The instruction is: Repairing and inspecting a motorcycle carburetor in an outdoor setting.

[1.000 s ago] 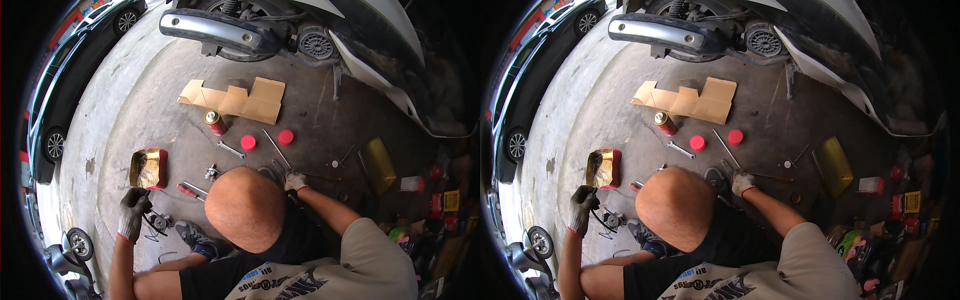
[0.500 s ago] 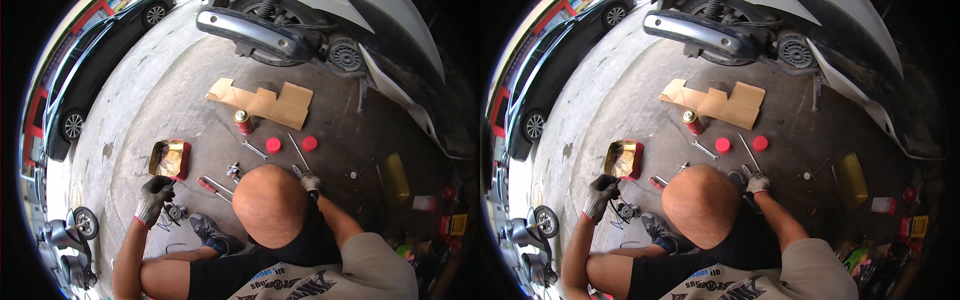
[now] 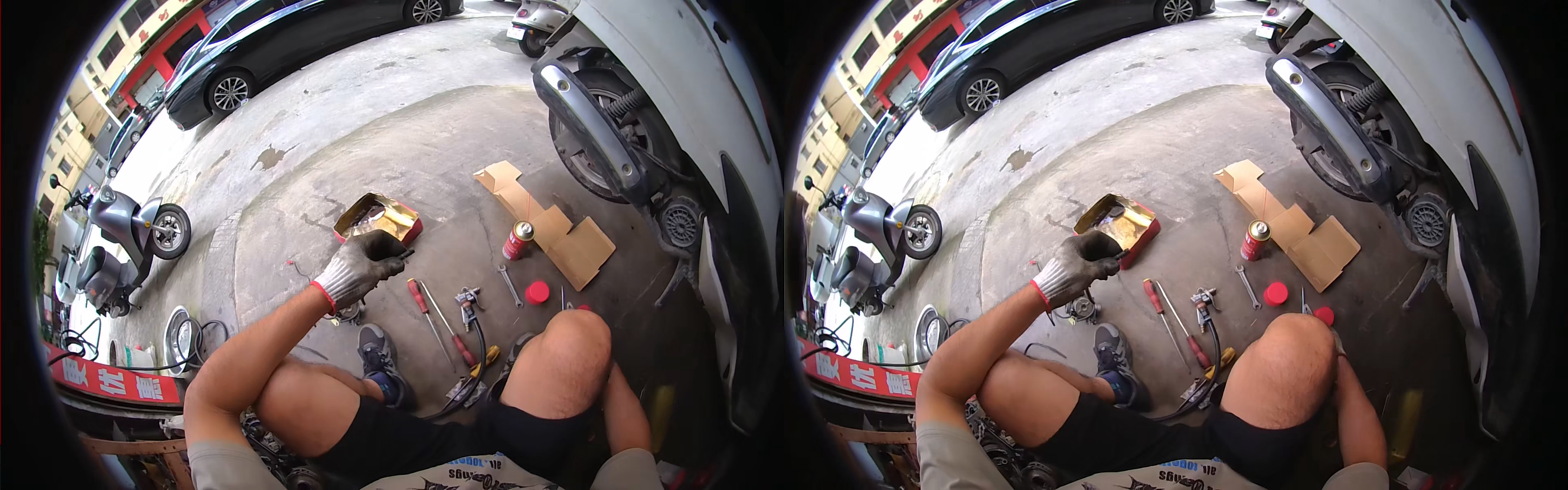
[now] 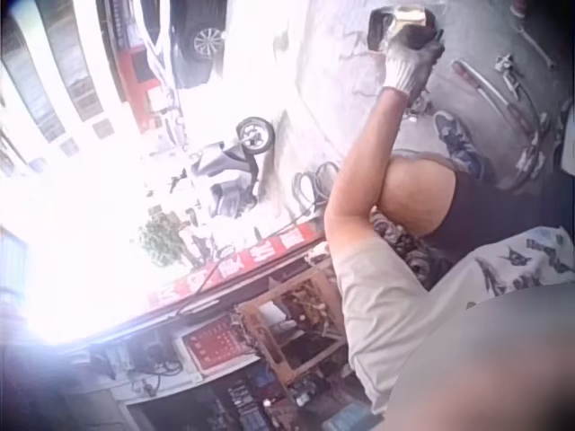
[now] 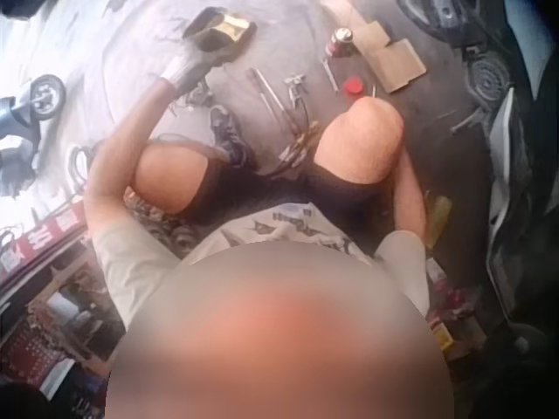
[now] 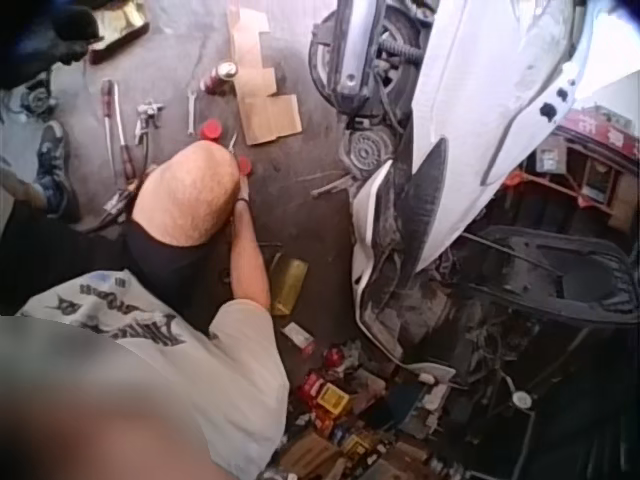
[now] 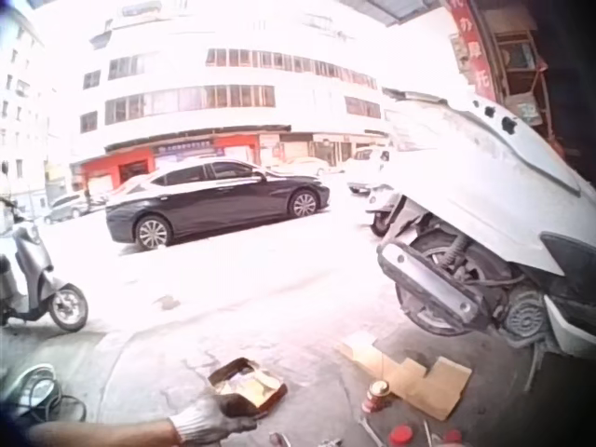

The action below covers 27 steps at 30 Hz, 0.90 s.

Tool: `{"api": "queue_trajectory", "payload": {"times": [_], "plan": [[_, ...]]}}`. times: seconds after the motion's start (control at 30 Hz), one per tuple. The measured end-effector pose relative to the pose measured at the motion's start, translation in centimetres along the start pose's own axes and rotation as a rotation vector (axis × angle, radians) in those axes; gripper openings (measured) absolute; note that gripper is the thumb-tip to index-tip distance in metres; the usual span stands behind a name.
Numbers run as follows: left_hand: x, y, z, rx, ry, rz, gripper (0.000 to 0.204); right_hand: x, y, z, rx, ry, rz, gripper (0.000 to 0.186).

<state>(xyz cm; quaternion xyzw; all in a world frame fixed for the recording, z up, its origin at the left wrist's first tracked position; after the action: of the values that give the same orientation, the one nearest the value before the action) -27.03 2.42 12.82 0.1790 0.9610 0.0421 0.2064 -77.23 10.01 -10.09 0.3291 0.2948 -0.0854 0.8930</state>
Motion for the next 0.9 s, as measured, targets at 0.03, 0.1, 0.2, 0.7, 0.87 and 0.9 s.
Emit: {"api": "queue_trajectory", "payload": {"times": [0.03,0.1,0.2,0.7,0.87,0.9], "plan": [[0.1,-0.3,-0.1,0.007,0.013,-0.008,0.020,-3.0,2.3,1.8,0.014,-0.072,-0.002,0.028],[0.3,-0.7,-1.1,0.124,-0.011,-0.041,0.020,-8.3,9.1,9.9,-0.196,-0.440,-0.022,0.033],[-0.1,-0.7,-1.0,0.097,-0.042,-0.083,0.029,-11.9,14.7,22.4,-0.695,-0.805,0.107,0.038],[0.1,-0.4,-5.4,0.157,0.112,-0.243,0.012,4.7,19.1,31.4,-0.399,-0.073,0.762,0.036],[0.4,-0.8,-5.2,0.117,0.177,-0.210,0.013,6.6,18.9,32.2,-0.630,0.149,0.628,0.046],[0.5,-0.9,-5.3,0.094,0.212,-0.195,0.014,6.7,18.8,32.2,-0.628,0.151,0.627,0.046]]}}
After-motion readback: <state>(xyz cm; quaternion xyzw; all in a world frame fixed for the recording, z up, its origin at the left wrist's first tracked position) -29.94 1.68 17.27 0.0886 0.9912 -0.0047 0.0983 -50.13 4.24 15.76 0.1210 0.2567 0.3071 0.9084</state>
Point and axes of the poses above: each hand's wrist, its own y-axis away from the middle knuckle, its own x-axis out of the palm, z = x × y, the point moved 5 cm from there along -y, towards the middle knuckle, and after that the axes turned 6 degrees about x, right-handed, at the moved point
